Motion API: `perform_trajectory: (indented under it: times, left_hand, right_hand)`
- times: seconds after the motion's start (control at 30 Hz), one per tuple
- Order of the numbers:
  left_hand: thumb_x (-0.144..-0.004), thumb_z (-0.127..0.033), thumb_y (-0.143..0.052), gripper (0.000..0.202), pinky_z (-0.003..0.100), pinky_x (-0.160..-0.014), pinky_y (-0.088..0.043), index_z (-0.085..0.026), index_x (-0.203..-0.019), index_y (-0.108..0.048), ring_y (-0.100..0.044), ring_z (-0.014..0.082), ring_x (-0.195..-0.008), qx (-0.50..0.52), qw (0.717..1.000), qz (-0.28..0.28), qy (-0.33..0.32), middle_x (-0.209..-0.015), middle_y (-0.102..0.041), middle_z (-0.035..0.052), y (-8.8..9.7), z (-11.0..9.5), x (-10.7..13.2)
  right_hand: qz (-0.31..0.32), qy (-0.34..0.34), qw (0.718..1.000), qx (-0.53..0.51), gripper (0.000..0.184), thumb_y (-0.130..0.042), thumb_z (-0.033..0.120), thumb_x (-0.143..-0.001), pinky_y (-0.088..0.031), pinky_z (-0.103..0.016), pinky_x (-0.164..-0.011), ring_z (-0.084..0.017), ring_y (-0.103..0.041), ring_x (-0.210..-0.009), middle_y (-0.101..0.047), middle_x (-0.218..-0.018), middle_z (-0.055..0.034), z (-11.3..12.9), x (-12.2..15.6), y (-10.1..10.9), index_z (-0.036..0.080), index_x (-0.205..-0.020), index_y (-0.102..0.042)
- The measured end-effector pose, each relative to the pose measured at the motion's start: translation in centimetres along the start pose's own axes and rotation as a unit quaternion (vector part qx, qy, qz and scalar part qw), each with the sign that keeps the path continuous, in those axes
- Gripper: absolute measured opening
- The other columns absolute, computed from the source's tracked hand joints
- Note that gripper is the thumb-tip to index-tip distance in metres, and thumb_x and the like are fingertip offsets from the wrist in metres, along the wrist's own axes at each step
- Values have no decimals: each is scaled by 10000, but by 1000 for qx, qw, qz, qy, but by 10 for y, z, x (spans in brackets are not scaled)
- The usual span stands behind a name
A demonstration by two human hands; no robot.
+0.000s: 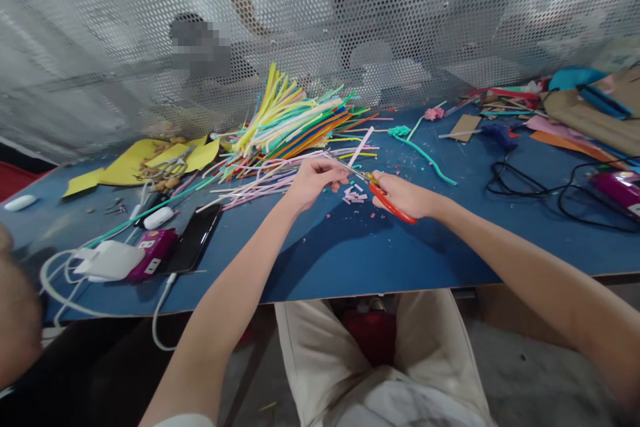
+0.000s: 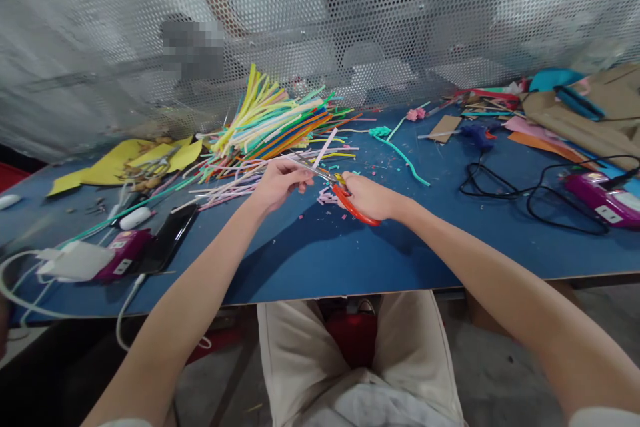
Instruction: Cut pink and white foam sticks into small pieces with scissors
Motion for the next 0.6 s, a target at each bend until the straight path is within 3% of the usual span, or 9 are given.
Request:
perform_trajectory:
  times: [0.17, 0.6]
  left_hand:
    - [-686, -305, -829, 197, 198, -490, -459, -137, -783, -792, -561, 66, -482, 2, 1000, 8, -3, -678, -730, 47, 0, -1, 1]
    - [-687, -357, -832, 264, 205, -491, -470, -131, -817, -793, -554, 70, -492, -1, 1000, 22, 1, -676, -717, 45, 1, 0, 0]
  right_hand:
    - [-22, -3, 999, 25, 218, -524, 238, -885, -392, -301, -640, -146, -477, -645, -528, -778, 3, 2, 1, -1, 245, -817, -317]
    - [-7, -17, 998, -52, 214, -508, 239, -877, -337, -297, -565, -129, -414, -541, -486, -644, 38, 11, 5, -3, 253, -780, -317]
Point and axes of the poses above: each hand's wrist, its own x-axis away from the middle knuckle, its own y-axis out of the back of the hand, z = x × y, the point moved 4 cm from there along -x, towards the middle knuckle
